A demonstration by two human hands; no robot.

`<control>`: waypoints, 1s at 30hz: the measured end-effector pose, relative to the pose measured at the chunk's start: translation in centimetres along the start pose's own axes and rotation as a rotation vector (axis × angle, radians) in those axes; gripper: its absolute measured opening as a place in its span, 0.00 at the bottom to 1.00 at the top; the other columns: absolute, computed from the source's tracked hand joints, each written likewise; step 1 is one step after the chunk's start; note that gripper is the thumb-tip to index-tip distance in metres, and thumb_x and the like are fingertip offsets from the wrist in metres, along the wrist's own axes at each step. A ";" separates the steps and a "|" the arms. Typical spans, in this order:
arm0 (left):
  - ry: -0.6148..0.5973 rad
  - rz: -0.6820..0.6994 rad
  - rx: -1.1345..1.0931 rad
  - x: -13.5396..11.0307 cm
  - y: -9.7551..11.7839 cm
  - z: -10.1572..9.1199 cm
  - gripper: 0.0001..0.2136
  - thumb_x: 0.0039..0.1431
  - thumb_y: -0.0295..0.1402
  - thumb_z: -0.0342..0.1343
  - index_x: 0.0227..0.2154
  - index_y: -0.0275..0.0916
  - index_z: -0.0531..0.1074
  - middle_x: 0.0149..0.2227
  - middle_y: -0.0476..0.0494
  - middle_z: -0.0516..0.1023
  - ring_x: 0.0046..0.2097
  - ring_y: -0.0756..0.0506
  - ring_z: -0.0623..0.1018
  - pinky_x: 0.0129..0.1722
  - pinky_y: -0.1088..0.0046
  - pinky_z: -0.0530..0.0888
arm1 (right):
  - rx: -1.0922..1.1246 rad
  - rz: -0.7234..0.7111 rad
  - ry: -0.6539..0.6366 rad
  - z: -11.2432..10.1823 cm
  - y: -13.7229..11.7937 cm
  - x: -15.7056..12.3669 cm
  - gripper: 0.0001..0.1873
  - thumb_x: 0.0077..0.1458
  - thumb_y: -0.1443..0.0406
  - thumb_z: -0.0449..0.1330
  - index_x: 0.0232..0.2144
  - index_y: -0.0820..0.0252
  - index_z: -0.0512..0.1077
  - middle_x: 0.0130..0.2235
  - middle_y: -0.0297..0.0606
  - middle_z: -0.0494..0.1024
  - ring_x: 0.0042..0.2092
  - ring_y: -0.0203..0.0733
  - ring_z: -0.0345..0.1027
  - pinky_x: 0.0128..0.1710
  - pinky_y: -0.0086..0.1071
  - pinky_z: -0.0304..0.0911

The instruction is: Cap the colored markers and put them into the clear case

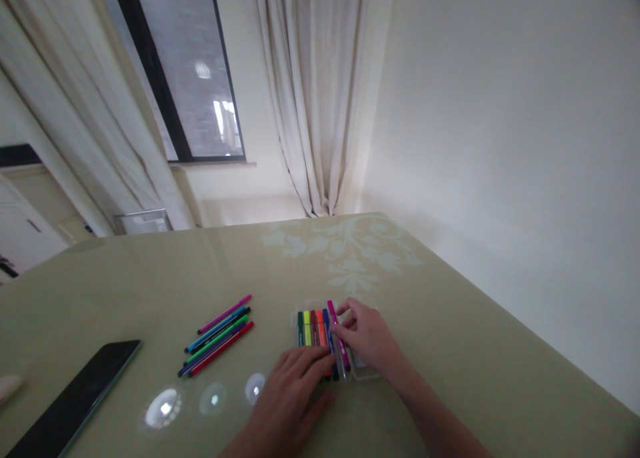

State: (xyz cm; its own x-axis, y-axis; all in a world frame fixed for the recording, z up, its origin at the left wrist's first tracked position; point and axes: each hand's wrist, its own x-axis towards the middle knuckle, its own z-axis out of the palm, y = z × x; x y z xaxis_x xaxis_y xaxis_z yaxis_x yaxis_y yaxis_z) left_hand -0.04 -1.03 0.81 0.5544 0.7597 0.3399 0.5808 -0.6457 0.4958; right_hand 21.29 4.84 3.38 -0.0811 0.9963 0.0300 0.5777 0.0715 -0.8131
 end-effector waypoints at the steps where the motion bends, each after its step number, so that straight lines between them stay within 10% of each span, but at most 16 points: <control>1: -0.032 0.022 0.052 0.0 0.1 0.1 0.23 0.64 0.32 0.59 0.62 0.52 0.69 0.61 0.43 0.75 0.60 0.39 0.74 0.60 0.57 0.72 | -0.057 -0.011 0.007 0.0 -0.1 -0.1 0.09 0.53 0.69 0.66 0.38 0.58 0.74 0.27 0.32 0.79 0.30 0.39 0.74 0.31 0.30 0.63; 30: -0.084 0.025 0.403 -0.2 0.3 1.1 0.30 0.62 0.19 0.55 0.62 0.58 0.67 0.61 0.46 0.73 0.57 0.39 0.73 0.54 0.59 0.71 | -0.465 -0.159 -0.006 0.8 -0.8 -0.8 0.16 0.61 0.61 0.63 0.22 0.58 0.78 0.25 0.36 0.77 0.28 0.38 0.64 0.30 0.33 0.49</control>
State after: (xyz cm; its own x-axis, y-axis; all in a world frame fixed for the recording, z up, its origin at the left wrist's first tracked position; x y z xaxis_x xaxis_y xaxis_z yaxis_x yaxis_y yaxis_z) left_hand 0.66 -1.51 0.02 0.6088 0.7450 0.2728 0.7440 -0.6555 0.1297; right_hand 20.23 3.92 3.48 -0.2014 0.9711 0.1280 0.8591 0.2379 -0.4532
